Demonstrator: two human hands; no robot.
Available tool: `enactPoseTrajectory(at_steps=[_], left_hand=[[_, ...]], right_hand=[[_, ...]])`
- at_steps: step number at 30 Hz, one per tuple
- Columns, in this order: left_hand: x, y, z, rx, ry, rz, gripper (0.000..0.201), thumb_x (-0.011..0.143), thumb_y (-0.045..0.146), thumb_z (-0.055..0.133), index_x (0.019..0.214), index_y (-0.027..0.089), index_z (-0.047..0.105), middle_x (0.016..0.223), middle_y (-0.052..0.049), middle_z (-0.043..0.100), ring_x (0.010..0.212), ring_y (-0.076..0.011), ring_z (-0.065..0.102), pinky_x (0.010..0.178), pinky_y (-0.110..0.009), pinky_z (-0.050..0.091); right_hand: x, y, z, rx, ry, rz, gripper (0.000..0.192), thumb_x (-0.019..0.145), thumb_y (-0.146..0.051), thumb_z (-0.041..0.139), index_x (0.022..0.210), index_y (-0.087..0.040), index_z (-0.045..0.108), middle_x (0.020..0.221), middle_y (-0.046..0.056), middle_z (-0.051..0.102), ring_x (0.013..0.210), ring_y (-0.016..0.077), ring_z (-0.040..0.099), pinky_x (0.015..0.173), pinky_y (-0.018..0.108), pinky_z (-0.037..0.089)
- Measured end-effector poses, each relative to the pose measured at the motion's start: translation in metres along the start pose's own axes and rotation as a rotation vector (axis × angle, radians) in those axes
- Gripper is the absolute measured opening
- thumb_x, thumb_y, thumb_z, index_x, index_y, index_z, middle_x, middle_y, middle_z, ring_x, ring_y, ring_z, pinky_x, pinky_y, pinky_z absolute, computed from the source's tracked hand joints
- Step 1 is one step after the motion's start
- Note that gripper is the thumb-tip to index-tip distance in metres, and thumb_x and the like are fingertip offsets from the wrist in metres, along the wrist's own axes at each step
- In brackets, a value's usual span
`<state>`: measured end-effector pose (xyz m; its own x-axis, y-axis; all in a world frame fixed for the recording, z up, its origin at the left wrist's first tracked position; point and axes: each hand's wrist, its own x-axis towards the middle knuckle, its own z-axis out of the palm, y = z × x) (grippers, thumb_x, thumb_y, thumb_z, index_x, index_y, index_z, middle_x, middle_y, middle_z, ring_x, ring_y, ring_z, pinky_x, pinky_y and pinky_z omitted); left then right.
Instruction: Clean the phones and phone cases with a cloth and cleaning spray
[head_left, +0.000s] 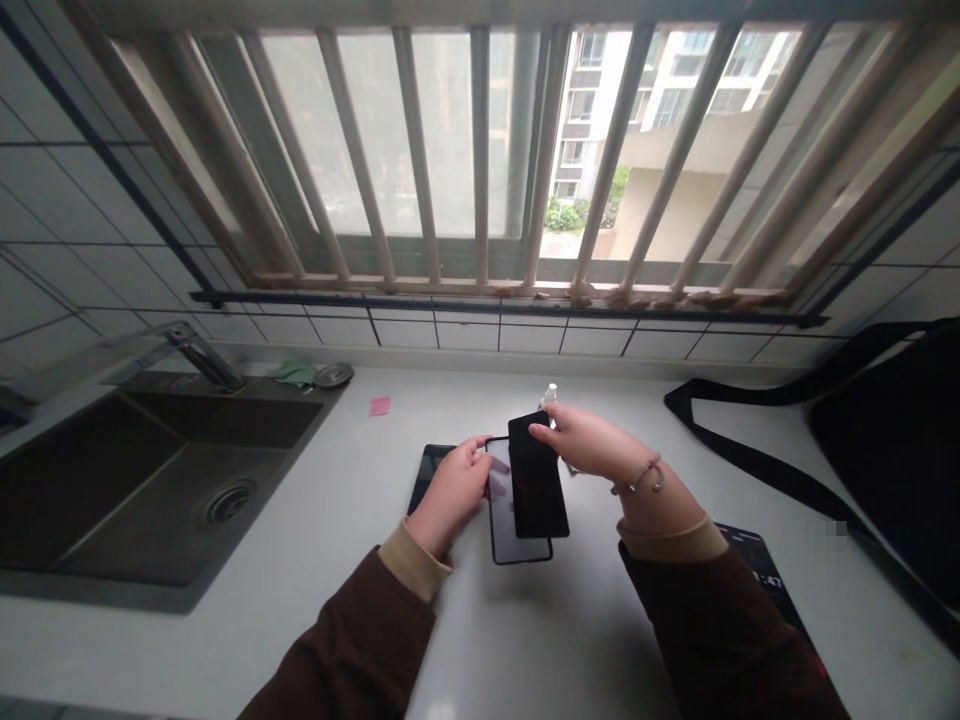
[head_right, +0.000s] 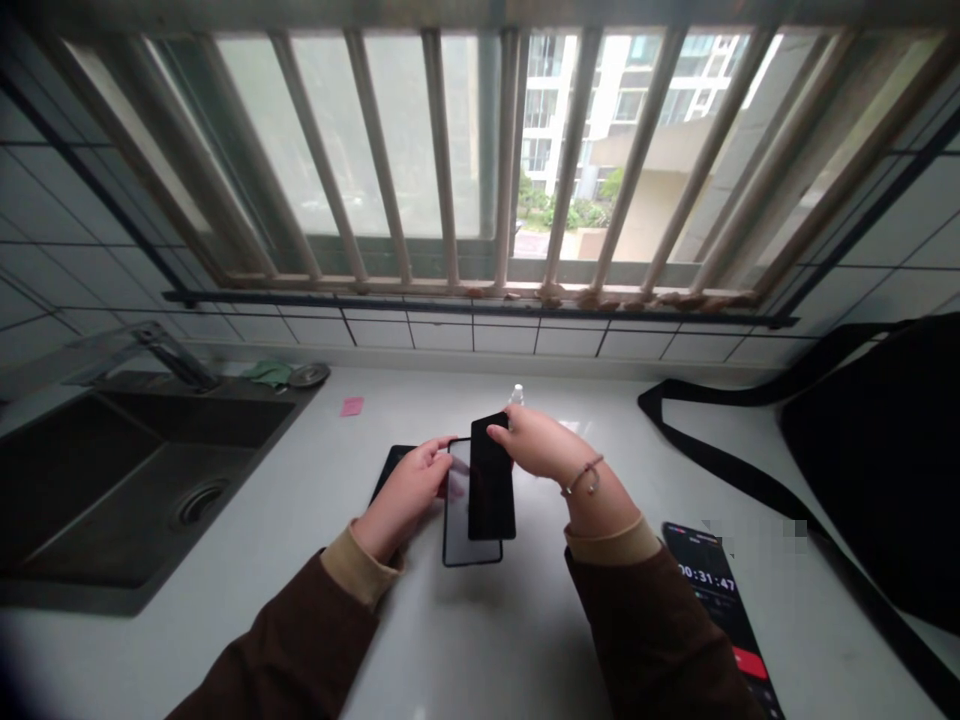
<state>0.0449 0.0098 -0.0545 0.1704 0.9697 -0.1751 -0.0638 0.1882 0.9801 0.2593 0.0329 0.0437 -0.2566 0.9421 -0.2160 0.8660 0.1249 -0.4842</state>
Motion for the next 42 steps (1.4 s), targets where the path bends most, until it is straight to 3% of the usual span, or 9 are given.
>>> enactPoseTrajectory(at_steps=[4, 9, 17, 25, 31, 42], left_hand=[[0.000, 0.004, 0.001, -0.023, -0.053, 0.023, 0.031, 0.093, 0.032, 0.064, 0.118, 0.016, 0.071, 0.090, -0.006, 0.074, 0.059, -0.0128, 0.066, 0.057, -0.023, 0.049], [-0.003, 0.008, 0.002, -0.071, -0.028, 0.024, 0.026, 0.092, 0.036, 0.068, 0.104, 0.014, 0.074, 0.087, -0.007, 0.073, 0.061, -0.0118, 0.064, 0.057, -0.022, 0.048], [-0.009, 0.017, 0.005, -0.132, -0.017, -0.016, 0.031, 0.091, 0.039, 0.071, 0.108, 0.014, 0.076, 0.092, -0.010, 0.076, 0.063, -0.0146, 0.066, 0.057, -0.026, 0.055], [-0.008, 0.017, 0.005, -0.118, 0.036, 0.016, 0.033, 0.091, 0.041, 0.072, 0.108, 0.013, 0.076, 0.092, -0.010, 0.076, 0.065, -0.0145, 0.065, 0.055, -0.024, 0.053], [-0.010, 0.017, 0.006, -0.117, 0.001, 0.031, 0.035, 0.091, 0.041, 0.071, 0.112, 0.013, 0.076, 0.096, -0.011, 0.077, 0.068, -0.0152, 0.067, 0.057, -0.024, 0.053], [-0.010, 0.015, 0.008, -0.117, -0.046, 0.037, 0.038, 0.093, 0.043, 0.070, 0.117, 0.015, 0.076, 0.107, -0.013, 0.077, 0.080, -0.0183, 0.070, 0.064, -0.024, 0.053]], right_hand=[[0.000, 0.001, 0.001, -0.020, -0.025, -0.017, 0.035, 0.109, -0.045, 0.047, 0.118, -0.014, 0.061, 0.083, 0.007, 0.073, 0.061, 0.0164, 0.065, 0.059, 0.027, 0.044], [0.001, -0.004, 0.005, -0.012, -0.035, -0.035, 0.029, 0.109, -0.044, 0.051, 0.114, -0.016, 0.061, 0.080, 0.006, 0.072, 0.054, 0.0135, 0.062, 0.052, 0.026, 0.039], [0.004, -0.015, 0.018, 0.006, 0.032, 0.036, 0.037, 0.107, -0.042, 0.053, 0.134, -0.016, 0.057, 0.080, 0.007, 0.075, 0.056, 0.0173, 0.066, 0.058, 0.028, 0.042], [-0.003, -0.022, 0.025, -0.117, 0.080, 0.041, 0.034, 0.108, -0.045, 0.050, 0.128, -0.018, 0.057, 0.086, 0.011, 0.077, 0.061, 0.0213, 0.070, 0.061, 0.030, 0.043], [-0.009, -0.025, 0.024, -0.174, 0.077, 0.080, 0.034, 0.108, -0.045, 0.049, 0.120, -0.015, 0.057, 0.085, 0.014, 0.077, 0.062, 0.0215, 0.071, 0.059, 0.029, 0.043], [-0.008, -0.034, 0.031, -0.327, 0.141, 0.134, 0.042, 0.111, -0.051, 0.044, 0.116, -0.012, 0.060, 0.089, 0.016, 0.077, 0.085, 0.0306, 0.078, 0.070, 0.034, 0.051]])
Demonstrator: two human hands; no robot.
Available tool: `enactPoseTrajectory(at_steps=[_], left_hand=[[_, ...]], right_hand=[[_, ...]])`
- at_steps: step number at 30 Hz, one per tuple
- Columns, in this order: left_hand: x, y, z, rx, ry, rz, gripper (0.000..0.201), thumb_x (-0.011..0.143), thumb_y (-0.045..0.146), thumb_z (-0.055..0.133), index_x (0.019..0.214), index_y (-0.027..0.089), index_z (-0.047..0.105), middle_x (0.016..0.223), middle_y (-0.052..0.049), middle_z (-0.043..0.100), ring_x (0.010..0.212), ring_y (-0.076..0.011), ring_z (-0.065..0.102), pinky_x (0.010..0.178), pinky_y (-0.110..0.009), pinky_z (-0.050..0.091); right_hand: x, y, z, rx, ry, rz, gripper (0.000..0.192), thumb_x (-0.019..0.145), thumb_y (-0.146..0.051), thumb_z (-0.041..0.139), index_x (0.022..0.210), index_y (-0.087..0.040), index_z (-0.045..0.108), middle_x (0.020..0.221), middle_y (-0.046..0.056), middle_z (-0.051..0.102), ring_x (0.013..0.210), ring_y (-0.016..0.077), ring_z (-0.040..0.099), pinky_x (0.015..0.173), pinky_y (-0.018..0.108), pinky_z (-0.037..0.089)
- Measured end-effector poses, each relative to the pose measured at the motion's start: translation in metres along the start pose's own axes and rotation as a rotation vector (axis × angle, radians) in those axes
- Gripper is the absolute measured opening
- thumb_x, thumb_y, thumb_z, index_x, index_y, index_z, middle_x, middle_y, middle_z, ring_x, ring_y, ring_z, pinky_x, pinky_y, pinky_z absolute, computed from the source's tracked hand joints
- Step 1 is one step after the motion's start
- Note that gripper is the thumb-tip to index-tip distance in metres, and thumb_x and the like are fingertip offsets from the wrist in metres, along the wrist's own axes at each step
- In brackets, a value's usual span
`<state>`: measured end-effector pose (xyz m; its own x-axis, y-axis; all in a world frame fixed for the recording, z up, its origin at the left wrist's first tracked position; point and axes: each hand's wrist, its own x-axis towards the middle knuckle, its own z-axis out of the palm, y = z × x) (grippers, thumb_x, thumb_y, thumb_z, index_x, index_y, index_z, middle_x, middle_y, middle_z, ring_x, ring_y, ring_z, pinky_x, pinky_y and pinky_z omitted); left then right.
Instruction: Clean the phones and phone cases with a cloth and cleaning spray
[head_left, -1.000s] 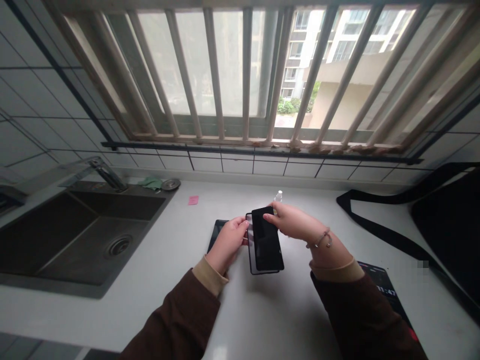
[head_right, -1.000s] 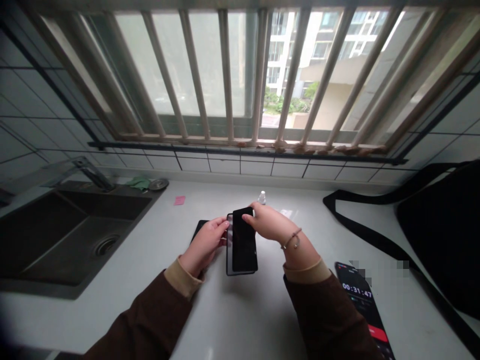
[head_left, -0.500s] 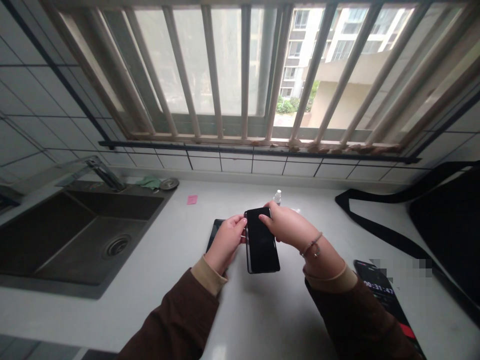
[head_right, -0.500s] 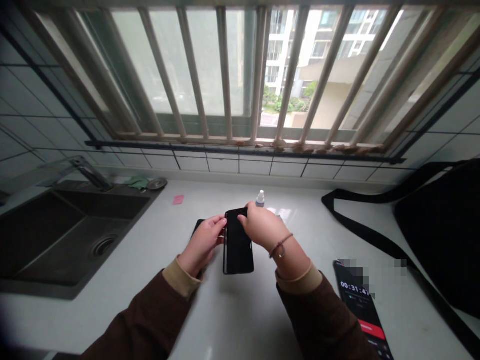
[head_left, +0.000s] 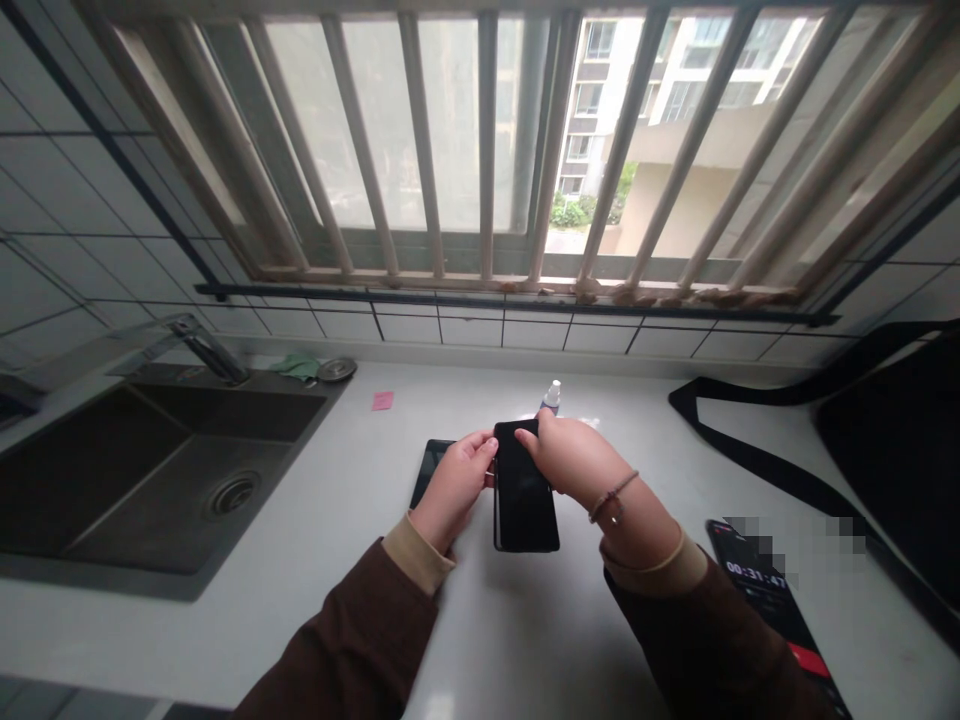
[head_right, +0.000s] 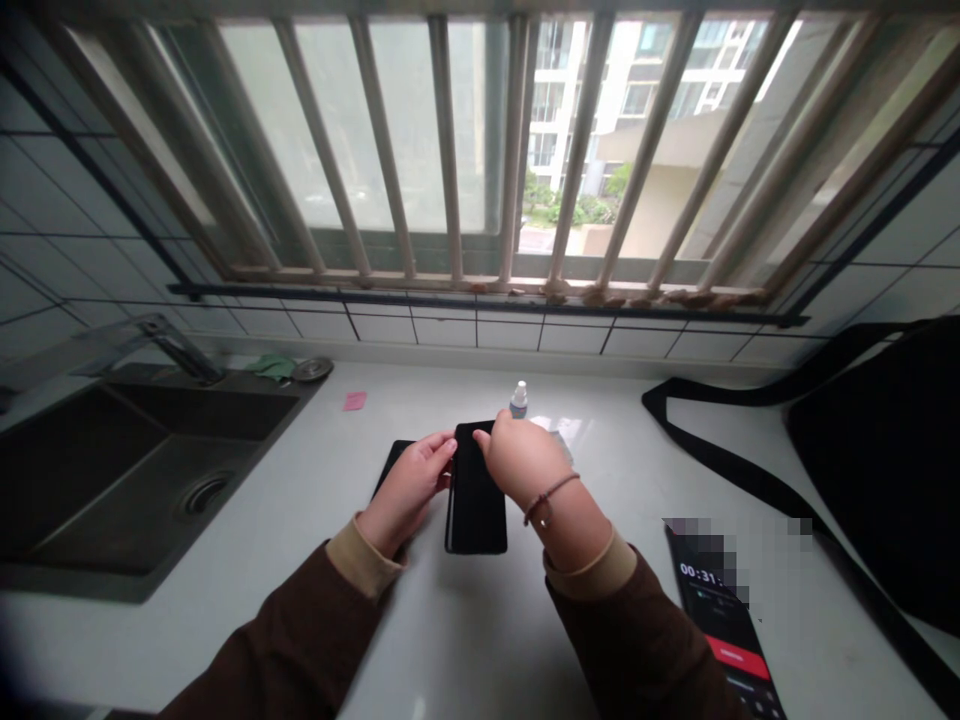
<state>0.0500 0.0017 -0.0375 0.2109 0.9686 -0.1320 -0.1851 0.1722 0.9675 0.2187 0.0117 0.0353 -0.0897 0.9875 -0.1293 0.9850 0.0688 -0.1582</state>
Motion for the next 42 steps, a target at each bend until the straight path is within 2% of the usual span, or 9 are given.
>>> enactPoseTrajectory(at_steps=[8, 12, 14, 17, 20, 28, 32, 36, 42], left_hand=[[-0.001, 0.002, 0.002, -0.027, 0.001, 0.001, 0.036, 0.088, 0.038, 0.076, 0.116, 0.015, 0.076, 0.104, -0.012, 0.079, 0.080, -0.0178, 0.068, 0.064, -0.023, 0.048], [0.000, 0.002, 0.000, -0.056, 0.043, 0.009, 0.035, 0.087, 0.037, 0.078, 0.114, 0.015, 0.077, 0.103, -0.012, 0.079, 0.079, -0.0174, 0.068, 0.063, -0.023, 0.048], [0.000, 0.002, 0.000, -0.087, 0.059, 0.014, 0.036, 0.086, 0.037, 0.079, 0.115, 0.015, 0.077, 0.105, -0.012, 0.079, 0.082, -0.0180, 0.070, 0.066, -0.024, 0.049], [0.000, 0.002, 0.000, -0.157, 0.046, 0.042, 0.036, 0.086, 0.036, 0.080, 0.116, 0.015, 0.077, 0.108, -0.013, 0.079, 0.087, -0.0202, 0.072, 0.074, -0.027, 0.053], [0.000, 0.003, 0.000, -0.249, 0.040, 0.069, 0.034, 0.087, 0.034, 0.079, 0.114, 0.015, 0.077, 0.106, -0.012, 0.080, 0.090, -0.0225, 0.074, 0.081, -0.031, 0.055], [0.000, 0.007, -0.001, -0.404, 0.051, 0.034, 0.024, 0.085, 0.029, 0.081, 0.102, 0.014, 0.079, 0.098, -0.010, 0.080, 0.085, -0.0215, 0.073, 0.080, -0.030, 0.054], [0.007, 0.004, -0.006, -0.515, 0.201, 0.094, 0.018, 0.084, 0.023, 0.081, 0.099, 0.015, 0.078, 0.097, -0.007, 0.080, 0.086, -0.0191, 0.073, 0.084, -0.028, 0.055], [0.013, 0.007, -0.011, -0.657, 0.321, 0.054, 0.012, 0.089, 0.025, 0.072, 0.097, 0.016, 0.076, 0.093, -0.006, 0.079, 0.084, -0.0204, 0.074, 0.083, -0.031, 0.059], [0.012, 0.014, -0.009, -0.742, 0.392, -0.014, 0.020, 0.094, 0.028, 0.065, 0.104, 0.014, 0.075, 0.093, -0.010, 0.079, 0.088, -0.0250, 0.077, 0.087, -0.039, 0.062]], right_hand=[[-0.005, -0.009, 0.003, -0.041, 0.014, 0.017, 0.045, 0.112, -0.048, 0.042, 0.119, -0.009, 0.062, 0.098, 0.021, 0.077, 0.093, 0.0329, 0.078, 0.073, 0.035, 0.054], [0.000, -0.003, -0.003, 0.031, -0.041, -0.109, 0.042, 0.113, -0.037, 0.035, 0.134, -0.010, 0.060, 0.111, 0.024, 0.075, 0.103, 0.0339, 0.076, 0.082, 0.039, 0.054], [0.005, 0.002, -0.007, 0.087, -0.083, -0.165, 0.042, 0.113, -0.030, 0.032, 0.138, -0.012, 0.060, 0.105, 0.020, 0.077, 0.097, 0.0303, 0.077, 0.082, 0.037, 0.053], [0.011, 0.007, -0.010, 0.190, -0.158, -0.145, 0.061, 0.115, -0.038, 0.016, 0.113, -0.012, 0.072, 0.076, 0.011, 0.075, 0.068, 0.0203, 0.074, 0.069, 0.029, 0.051], [0.014, 0.008, -0.007, 0.313, -0.195, -0.144, 0.081, 0.114, -0.048, 0.003, 0.080, -0.016, 0.069, 0.066, 0.007, 0.071, 0.053, 0.0131, 0.067, 0.060, 0.025, 0.050], [0.015, 0.003, 0.003, 0.825, -0.228, -0.084, 0.077, 0.109, -0.067, 0.017, 0.060, -0.020, 0.055, 0.055, 0.004, 0.061, 0.046, 0.0129, 0.057, 0.050, 0.026, 0.046], [0.011, 0.006, -0.002, 0.738, -0.441, -0.185, 0.087, 0.104, -0.079, 0.021, 0.056, -0.018, 0.060, 0.055, 0.008, 0.065, 0.051, 0.0140, 0.059, 0.057, 0.026, 0.049], [0.006, 0.008, -0.008, 0.634, -0.671, -0.410, 0.075, 0.101, -0.078, 0.042, 0.069, -0.016, 0.070, 0.071, 0.009, 0.075, 0.060, 0.0139, 0.065, 0.060, 0.024, 0.049], [0.002, 0.004, -0.012, 0.539, -0.776, -0.472, 0.069, 0.100, -0.077, 0.048, 0.090, -0.016, 0.077, 0.066, 0.004, 0.072, 0.061, 0.0143, 0.067, 0.062, 0.024, 0.050]])
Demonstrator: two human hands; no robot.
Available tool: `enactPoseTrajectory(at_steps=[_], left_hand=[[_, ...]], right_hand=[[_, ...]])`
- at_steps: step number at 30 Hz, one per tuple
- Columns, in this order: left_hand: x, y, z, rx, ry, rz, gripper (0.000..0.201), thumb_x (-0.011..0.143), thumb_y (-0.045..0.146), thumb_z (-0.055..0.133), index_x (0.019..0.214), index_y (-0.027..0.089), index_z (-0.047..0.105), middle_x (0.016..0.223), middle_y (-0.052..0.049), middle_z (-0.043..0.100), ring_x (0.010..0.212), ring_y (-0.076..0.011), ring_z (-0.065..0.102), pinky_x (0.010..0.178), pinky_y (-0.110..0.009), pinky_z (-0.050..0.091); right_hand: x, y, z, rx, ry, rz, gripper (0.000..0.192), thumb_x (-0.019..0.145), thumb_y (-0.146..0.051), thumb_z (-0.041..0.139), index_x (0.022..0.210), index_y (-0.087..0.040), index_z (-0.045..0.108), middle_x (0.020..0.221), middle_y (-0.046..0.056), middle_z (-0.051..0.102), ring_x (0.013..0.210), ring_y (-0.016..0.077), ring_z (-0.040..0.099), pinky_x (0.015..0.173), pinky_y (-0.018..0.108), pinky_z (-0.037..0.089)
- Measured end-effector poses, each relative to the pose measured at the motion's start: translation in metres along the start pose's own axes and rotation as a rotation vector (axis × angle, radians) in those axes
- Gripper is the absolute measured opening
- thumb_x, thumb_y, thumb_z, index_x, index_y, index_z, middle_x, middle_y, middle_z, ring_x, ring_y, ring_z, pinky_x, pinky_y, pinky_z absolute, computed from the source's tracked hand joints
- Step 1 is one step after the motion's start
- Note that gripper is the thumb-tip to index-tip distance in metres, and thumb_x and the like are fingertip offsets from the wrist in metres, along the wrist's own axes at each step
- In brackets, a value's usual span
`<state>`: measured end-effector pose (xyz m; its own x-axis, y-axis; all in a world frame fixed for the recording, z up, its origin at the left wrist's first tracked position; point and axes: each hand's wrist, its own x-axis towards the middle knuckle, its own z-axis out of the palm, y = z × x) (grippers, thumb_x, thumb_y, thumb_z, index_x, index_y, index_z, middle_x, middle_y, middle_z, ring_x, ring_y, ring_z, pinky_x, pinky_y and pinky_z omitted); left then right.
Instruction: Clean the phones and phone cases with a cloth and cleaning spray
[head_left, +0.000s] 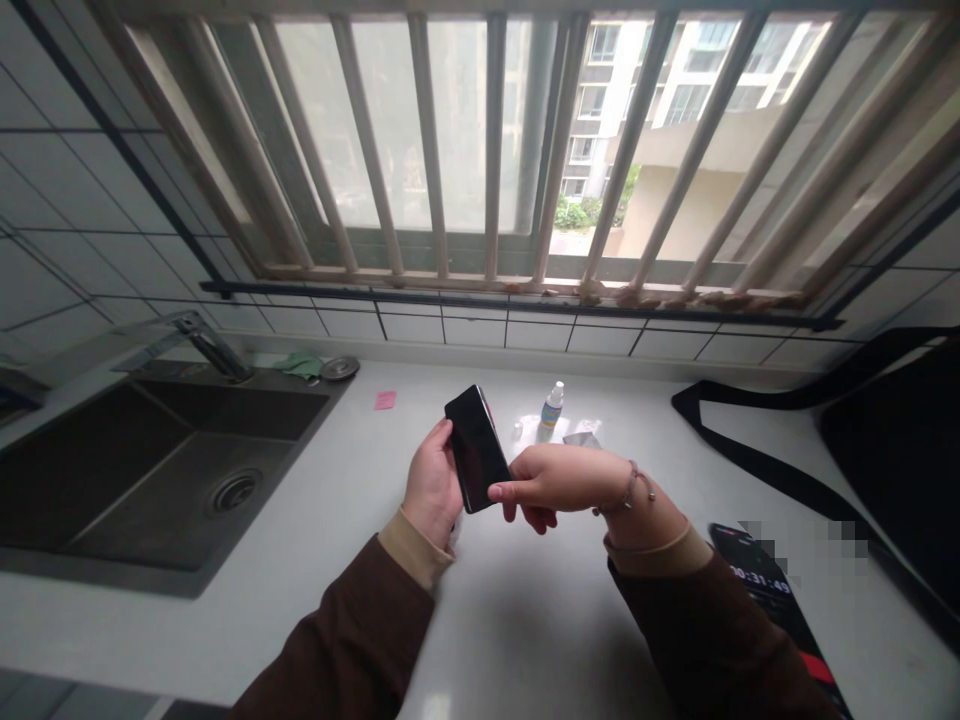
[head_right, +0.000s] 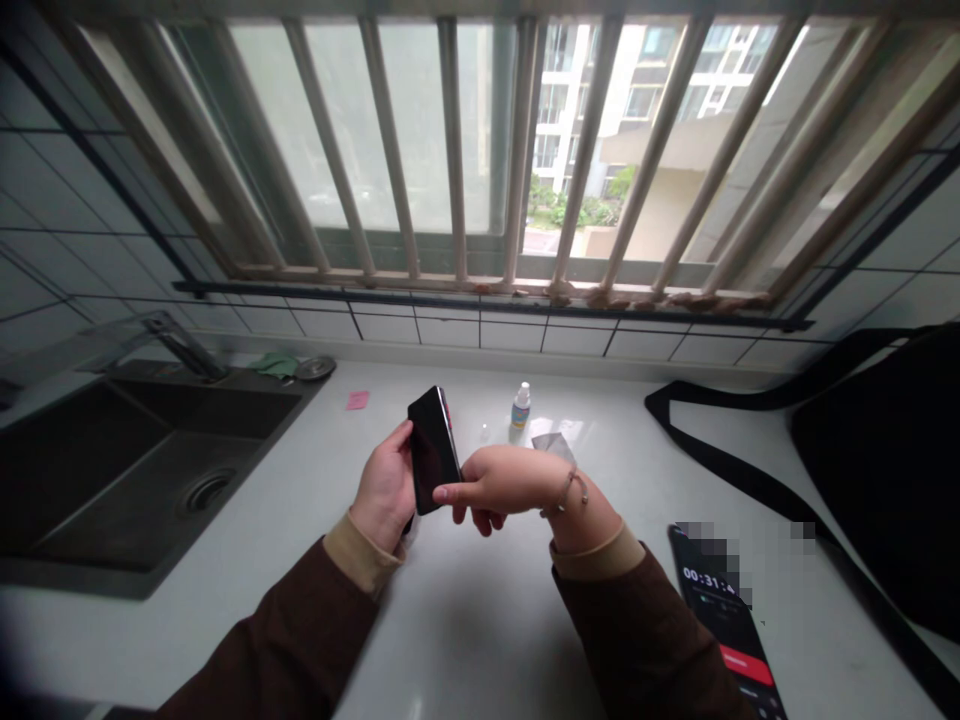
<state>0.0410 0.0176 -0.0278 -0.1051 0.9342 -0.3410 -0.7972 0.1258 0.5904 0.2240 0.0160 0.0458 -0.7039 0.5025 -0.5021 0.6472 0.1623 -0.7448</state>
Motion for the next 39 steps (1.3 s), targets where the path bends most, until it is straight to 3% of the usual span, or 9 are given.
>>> enactPoseTrajectory(at_steps=[5, 10, 18, 24, 33, 36, 39], left_hand=[[-0.001, 0.000, 0.001, 0.005, -0.044, -0.031, 0.025, 0.098, 0.030, 0.059, 0.105, 0.013, 0.076, 0.098, -0.011, 0.081, 0.088, -0.0241, 0.077, 0.087, -0.038, 0.062], [-0.003, -0.001, 0.001, 0.028, -0.055, -0.060, 0.028, 0.099, 0.034, 0.059, 0.106, 0.013, 0.077, 0.098, -0.010, 0.081, 0.084, -0.0228, 0.076, 0.085, -0.036, 0.061], [-0.006, -0.001, 0.004, 0.100, -0.053, -0.052, 0.028, 0.097, 0.039, 0.064, 0.103, 0.014, 0.076, 0.081, -0.005, 0.077, 0.068, -0.0184, 0.071, 0.071, -0.031, 0.059], [-0.007, -0.001, 0.003, 0.133, -0.125, -0.017, 0.036, 0.098, 0.040, 0.062, 0.116, 0.011, 0.074, 0.098, -0.012, 0.080, 0.084, -0.0229, 0.076, 0.081, -0.035, 0.062], [-0.006, -0.003, 0.000, 0.152, -0.135, -0.002, 0.039, 0.092, 0.044, 0.071, 0.116, 0.014, 0.072, 0.097, -0.012, 0.079, 0.088, -0.0263, 0.077, 0.085, -0.040, 0.062], [-0.007, -0.005, -0.001, 0.183, -0.138, 0.044, 0.036, 0.088, 0.041, 0.078, 0.112, 0.016, 0.073, 0.098, -0.010, 0.079, 0.092, -0.0253, 0.077, 0.088, -0.038, 0.061], [-0.011, -0.007, -0.001, 0.258, -0.159, 0.109, 0.030, 0.085, 0.036, 0.082, 0.105, 0.016, 0.075, 0.101, -0.008, 0.080, 0.094, -0.0226, 0.075, 0.089, -0.033, 0.058]], right_hand=[[-0.002, -0.007, 0.001, -0.058, 0.038, 0.002, 0.064, 0.102, -0.071, 0.050, 0.081, -0.016, 0.075, 0.062, 0.002, 0.070, 0.056, 0.0122, 0.063, 0.062, 0.023, 0.047], [-0.002, -0.008, 0.002, -0.048, -0.015, 0.018, 0.062, 0.099, -0.072, 0.054, 0.076, -0.017, 0.071, 0.060, 0.000, 0.067, 0.056, 0.0114, 0.062, 0.064, 0.023, 0.047], [-0.002, -0.008, 0.004, -0.090, -0.024, 0.069, 0.059, 0.095, -0.071, 0.062, 0.070, -0.018, 0.068, 0.058, -0.001, 0.065, 0.051, 0.0107, 0.057, 0.058, 0.024, 0.045], [-0.001, -0.009, 0.004, -0.124, -0.015, 0.096, 0.056, 0.099, -0.063, 0.058, 0.068, -0.018, 0.066, 0.058, -0.001, 0.064, 0.052, 0.0108, 0.057, 0.060, 0.024, 0.046], [0.000, -0.004, 0.004, -0.144, 0.007, 0.135, 0.056, 0.097, -0.066, 0.059, 0.069, -0.019, 0.070, 0.061, 0.001, 0.066, 0.055, 0.0129, 0.060, 0.060, 0.026, 0.045], [-0.003, -0.003, 0.000, -0.128, 0.089, 0.144, 0.070, 0.099, -0.076, 0.048, 0.067, -0.017, 0.069, 0.064, 0.005, 0.069, 0.058, 0.0147, 0.062, 0.063, 0.027, 0.046], [-0.003, 0.002, -0.006, -0.044, 0.323, 0.187, 0.081, 0.103, -0.080, 0.027, 0.066, -0.018, 0.065, 0.069, 0.008, 0.072, 0.060, 0.0162, 0.063, 0.064, 0.028, 0.047]])
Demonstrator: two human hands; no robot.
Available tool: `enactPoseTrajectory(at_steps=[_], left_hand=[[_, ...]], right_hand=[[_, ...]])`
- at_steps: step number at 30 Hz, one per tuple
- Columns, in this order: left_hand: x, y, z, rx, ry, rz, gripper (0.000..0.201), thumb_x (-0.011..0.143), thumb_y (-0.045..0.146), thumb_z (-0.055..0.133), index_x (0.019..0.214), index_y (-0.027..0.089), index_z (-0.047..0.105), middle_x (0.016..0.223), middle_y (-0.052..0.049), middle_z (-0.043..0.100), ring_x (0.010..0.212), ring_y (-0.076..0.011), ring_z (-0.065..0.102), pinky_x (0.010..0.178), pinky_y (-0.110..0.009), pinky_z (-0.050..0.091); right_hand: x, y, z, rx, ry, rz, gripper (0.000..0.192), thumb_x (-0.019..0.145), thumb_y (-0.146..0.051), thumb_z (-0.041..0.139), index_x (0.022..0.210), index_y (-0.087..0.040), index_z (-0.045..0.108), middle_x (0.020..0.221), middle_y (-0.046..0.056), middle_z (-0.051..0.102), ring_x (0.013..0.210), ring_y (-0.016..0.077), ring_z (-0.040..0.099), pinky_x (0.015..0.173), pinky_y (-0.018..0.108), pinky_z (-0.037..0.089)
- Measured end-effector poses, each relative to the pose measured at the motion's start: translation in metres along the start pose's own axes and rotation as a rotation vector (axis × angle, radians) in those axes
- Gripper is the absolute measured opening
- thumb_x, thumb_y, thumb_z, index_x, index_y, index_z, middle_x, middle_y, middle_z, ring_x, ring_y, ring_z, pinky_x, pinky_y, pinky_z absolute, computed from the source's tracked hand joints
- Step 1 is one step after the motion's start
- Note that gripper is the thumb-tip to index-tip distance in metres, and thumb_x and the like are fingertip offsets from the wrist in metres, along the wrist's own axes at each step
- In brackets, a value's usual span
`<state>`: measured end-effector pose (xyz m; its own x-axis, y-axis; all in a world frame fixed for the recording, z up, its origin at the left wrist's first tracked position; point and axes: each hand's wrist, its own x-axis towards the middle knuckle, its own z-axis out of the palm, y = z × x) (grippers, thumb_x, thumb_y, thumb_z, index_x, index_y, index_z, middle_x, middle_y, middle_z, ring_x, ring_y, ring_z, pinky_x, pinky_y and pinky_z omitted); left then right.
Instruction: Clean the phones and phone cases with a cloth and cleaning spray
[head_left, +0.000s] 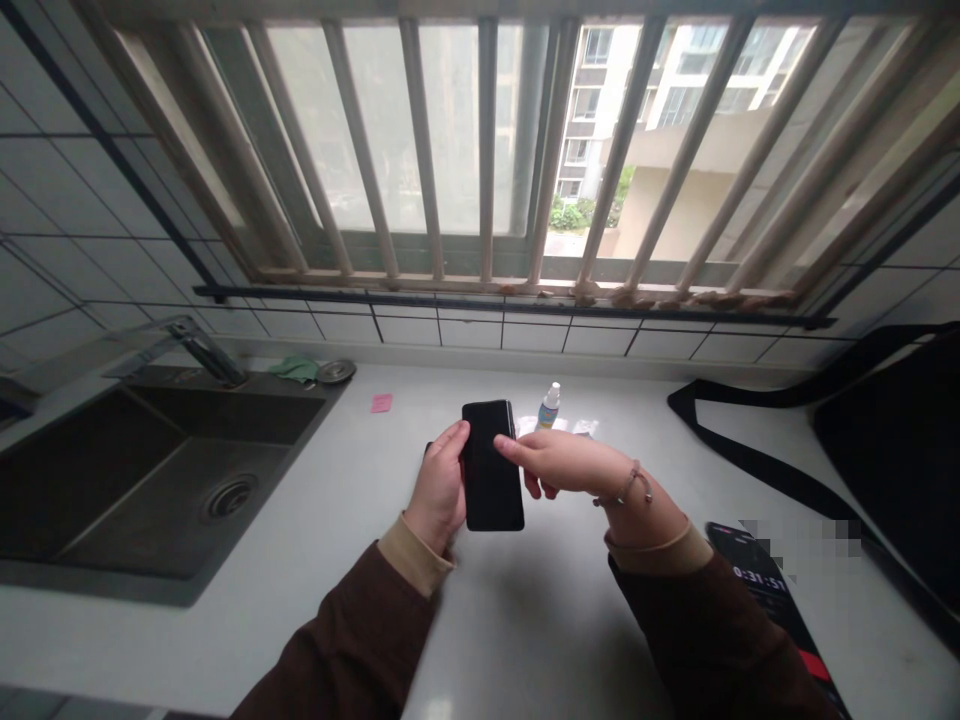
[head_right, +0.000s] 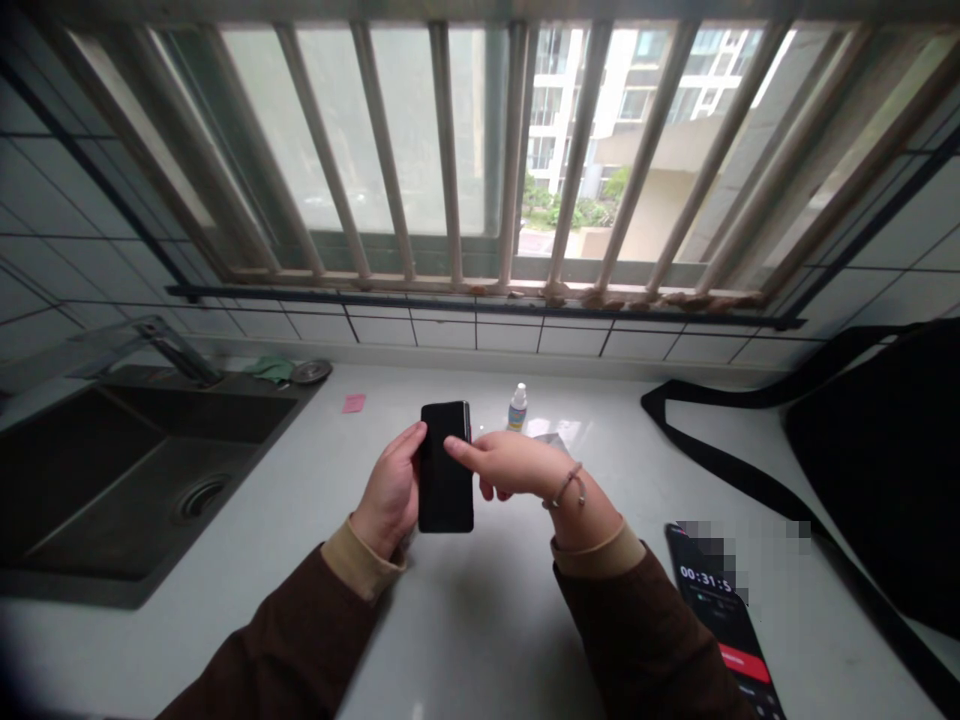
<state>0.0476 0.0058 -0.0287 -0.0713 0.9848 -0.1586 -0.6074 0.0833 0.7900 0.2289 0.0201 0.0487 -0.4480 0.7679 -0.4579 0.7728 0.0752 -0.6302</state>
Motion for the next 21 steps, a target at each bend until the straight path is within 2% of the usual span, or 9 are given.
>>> enactPoseTrajectory(at_steps=[3, 5, 8, 12, 17, 21], left_hand=[[-0.007, -0.001, 0.003, 0.074, -0.113, -0.025, 0.027, 0.086, 0.038, 0.082, 0.100, 0.015, 0.077, 0.100, -0.009, 0.080, 0.094, -0.0235, 0.075, 0.087, -0.032, 0.057], [-0.011, -0.001, 0.005, 0.100, -0.199, -0.066, 0.028, 0.088, 0.040, 0.081, 0.101, 0.015, 0.078, 0.098, -0.009, 0.080, 0.096, -0.0261, 0.075, 0.086, -0.034, 0.057], [-0.014, -0.002, 0.007, 0.112, -0.251, -0.095, 0.030, 0.087, 0.040, 0.082, 0.104, 0.016, 0.079, 0.099, -0.010, 0.081, 0.099, -0.0290, 0.075, 0.087, -0.036, 0.058], [-0.014, -0.004, 0.006, 0.114, -0.233, -0.107, 0.030, 0.086, 0.040, 0.083, 0.103, 0.016, 0.080, 0.101, -0.011, 0.081, 0.099, -0.0295, 0.076, 0.087, -0.038, 0.059], [-0.013, -0.006, 0.005, 0.098, -0.246, -0.133, 0.029, 0.088, 0.040, 0.081, 0.105, 0.016, 0.080, 0.103, -0.011, 0.081, 0.099, -0.0298, 0.076, 0.088, -0.038, 0.059], [-0.014, -0.006, 0.006, 0.099, -0.231, -0.140, 0.027, 0.089, 0.038, 0.079, 0.102, 0.015, 0.080, 0.103, -0.011, 0.081, 0.100, -0.0288, 0.075, 0.090, -0.036, 0.057]], right_hand=[[0.006, 0.008, -0.003, 0.100, 0.218, 0.028, 0.086, 0.106, -0.075, 0.012, 0.067, -0.018, 0.063, 0.068, 0.008, 0.070, 0.058, 0.0160, 0.062, 0.064, 0.030, 0.047], [0.010, 0.013, -0.005, 0.118, 0.292, 0.028, 0.083, 0.108, -0.070, 0.012, 0.068, -0.019, 0.063, 0.064, 0.007, 0.068, 0.057, 0.0162, 0.060, 0.063, 0.030, 0.046], [0.011, 0.015, -0.006, 0.081, 0.299, 0.016, 0.078, 0.111, -0.061, 0.017, 0.065, -0.019, 0.064, 0.059, 0.007, 0.065, 0.057, 0.0172, 0.060, 0.063, 0.030, 0.046], [0.008, 0.010, -0.008, -0.011, 0.277, -0.012, 0.080, 0.112, -0.056, 0.017, 0.057, -0.020, 0.064, 0.056, 0.008, 0.063, 0.058, 0.0178, 0.060, 0.071, 0.032, 0.048], [0.008, 0.004, -0.007, -0.137, 0.311, 0.000, 0.080, 0.113, -0.050, 0.020, 0.052, -0.021, 0.061, 0.053, 0.006, 0.061, 0.056, 0.0169, 0.059, 0.076, 0.032, 0.047], [0.011, 0.002, -0.006, -0.160, 0.339, -0.004, 0.076, 0.114, -0.048, 0.025, 0.051, -0.021, 0.059, 0.057, 0.007, 0.065, 0.057, 0.0178, 0.058, 0.078, 0.033, 0.046]])
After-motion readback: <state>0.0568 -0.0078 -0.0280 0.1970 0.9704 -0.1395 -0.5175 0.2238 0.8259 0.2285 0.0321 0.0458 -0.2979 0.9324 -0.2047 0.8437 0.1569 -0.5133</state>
